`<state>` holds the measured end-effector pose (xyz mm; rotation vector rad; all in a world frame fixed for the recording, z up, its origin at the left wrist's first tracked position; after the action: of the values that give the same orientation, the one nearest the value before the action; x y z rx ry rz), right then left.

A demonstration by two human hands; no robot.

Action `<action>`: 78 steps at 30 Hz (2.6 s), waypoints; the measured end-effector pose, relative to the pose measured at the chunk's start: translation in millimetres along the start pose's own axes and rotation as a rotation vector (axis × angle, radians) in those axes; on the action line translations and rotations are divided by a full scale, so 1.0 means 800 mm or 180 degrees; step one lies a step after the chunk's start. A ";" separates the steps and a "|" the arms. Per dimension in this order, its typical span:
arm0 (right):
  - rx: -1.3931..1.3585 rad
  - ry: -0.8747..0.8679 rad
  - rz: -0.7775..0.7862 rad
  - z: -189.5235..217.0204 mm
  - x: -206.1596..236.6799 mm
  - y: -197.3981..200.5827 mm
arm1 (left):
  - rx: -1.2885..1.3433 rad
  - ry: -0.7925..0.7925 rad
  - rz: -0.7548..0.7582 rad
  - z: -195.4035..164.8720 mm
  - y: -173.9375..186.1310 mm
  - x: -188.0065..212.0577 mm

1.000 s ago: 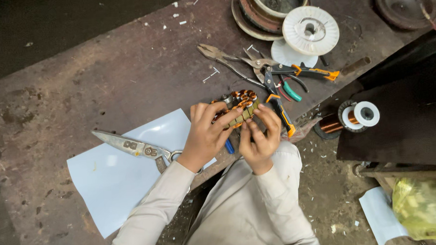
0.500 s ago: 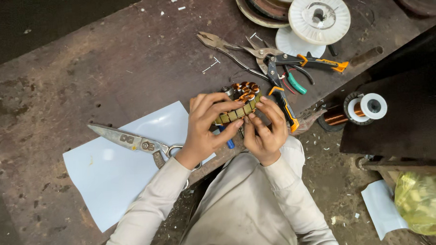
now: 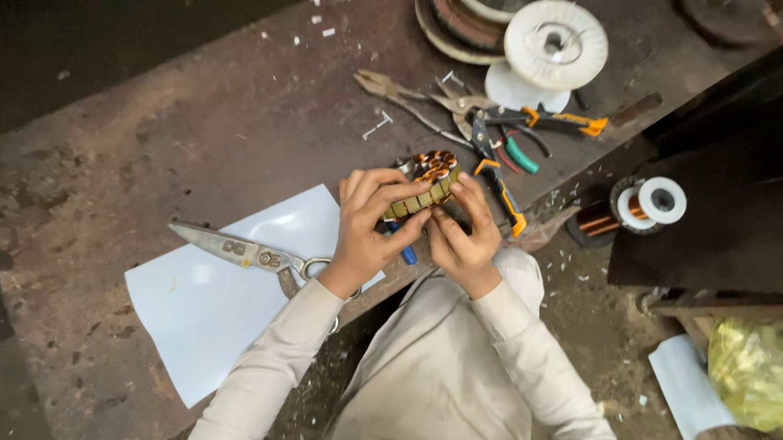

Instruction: The person cuts small strips of white material using scissors and inserts them into slots on a copper-wound stator. They use a blue-handled tool to press the strips into place and repeat the process for multiple slots.

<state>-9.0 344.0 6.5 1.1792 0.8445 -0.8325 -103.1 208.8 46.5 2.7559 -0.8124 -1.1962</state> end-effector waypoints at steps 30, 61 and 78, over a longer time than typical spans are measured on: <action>-0.0069 0.0286 0.3160 0.159 -0.016 -0.055 | -0.2043 0.0941 0.0089 -0.033 0.176 0.172; -0.4031 -0.3342 0.2605 0.160 0.302 -0.022 | -0.1606 0.0646 0.0772 -0.062 0.108 0.177; -0.3175 -0.2748 0.3183 0.173 0.298 -0.034 | 0.1261 0.1909 -0.2353 -0.043 0.117 0.214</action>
<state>89.1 179.2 -193.5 0.1632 -0.1457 0.0271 -24.2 40.8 -23.5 3.5738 0.0634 -0.1329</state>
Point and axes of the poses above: each hand's wrist, its own x-axis away from the middle knuckle, its own y-axis out of the back of the hand, z = x × y, the point moved 5 cm from there along -x, towards the middle knuckle, and after that the axes turned 11 degrees about x, right-handed, at the moved point
